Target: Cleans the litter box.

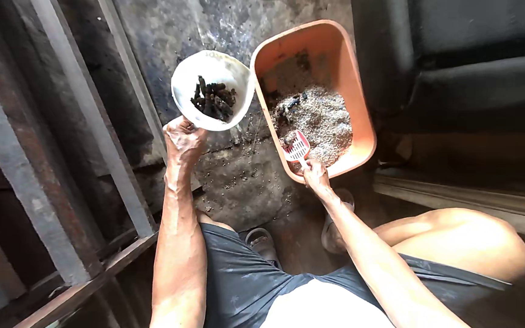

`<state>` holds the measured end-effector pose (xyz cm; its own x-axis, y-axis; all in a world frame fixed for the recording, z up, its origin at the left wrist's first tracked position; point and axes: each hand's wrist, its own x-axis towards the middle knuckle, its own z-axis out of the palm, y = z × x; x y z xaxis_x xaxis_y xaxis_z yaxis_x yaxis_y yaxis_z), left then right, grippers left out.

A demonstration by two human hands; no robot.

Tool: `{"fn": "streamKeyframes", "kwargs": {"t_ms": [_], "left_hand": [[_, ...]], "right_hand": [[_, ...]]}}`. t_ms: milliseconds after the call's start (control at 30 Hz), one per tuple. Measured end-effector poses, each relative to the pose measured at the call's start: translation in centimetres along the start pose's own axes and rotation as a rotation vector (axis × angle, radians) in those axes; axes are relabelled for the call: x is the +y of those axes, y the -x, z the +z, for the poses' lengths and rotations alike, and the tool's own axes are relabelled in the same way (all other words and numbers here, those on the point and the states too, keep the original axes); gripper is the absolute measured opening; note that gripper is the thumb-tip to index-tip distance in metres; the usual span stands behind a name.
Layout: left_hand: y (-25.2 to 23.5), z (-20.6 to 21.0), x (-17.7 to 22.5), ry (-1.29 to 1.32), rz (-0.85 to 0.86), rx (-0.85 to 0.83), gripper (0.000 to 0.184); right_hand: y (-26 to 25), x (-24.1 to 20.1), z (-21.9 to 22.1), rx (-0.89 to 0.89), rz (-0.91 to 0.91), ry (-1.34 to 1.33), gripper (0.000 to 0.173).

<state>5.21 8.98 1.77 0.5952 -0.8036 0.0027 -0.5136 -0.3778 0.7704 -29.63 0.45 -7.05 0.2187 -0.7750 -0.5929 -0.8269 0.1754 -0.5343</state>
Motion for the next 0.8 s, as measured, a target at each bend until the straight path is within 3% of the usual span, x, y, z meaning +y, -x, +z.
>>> {"fn": "streamKeyframes", "kwargs": {"t_ms": [133, 333, 500, 600, 800], "left_hand": [[0.1, -0.3, 0.1, 0.006, -0.016, -0.003, 0.017], [0.2, -0.3, 0.0, -0.017, 0.001, -0.004, 0.017], [0.0, -0.3, 0.3, -0.027, 0.024, -0.011, 0.02], [0.0, -0.3, 0.7, -0.04, 0.039, -0.007, 0.02], [0.3, -0.5, 1.2, -0.038, 0.055, 0.002, 0.02]], "right_hand": [[-0.3, 0.9, 0.7, 0.012, -0.022, -0.117, 0.03], [1.0, -0.4, -1.7, 0.188, -0.086, 0.202, 0.029], [1.2, -0.4, -4.2, 0.258, -0.271, 0.324, 0.038], [-0.1, -2.0, -5.2, 0.246, -0.337, 0.412, 0.038], [-1.8, -5.4, -4.9, 0.14, -0.278, 0.564, 0.037]]}}
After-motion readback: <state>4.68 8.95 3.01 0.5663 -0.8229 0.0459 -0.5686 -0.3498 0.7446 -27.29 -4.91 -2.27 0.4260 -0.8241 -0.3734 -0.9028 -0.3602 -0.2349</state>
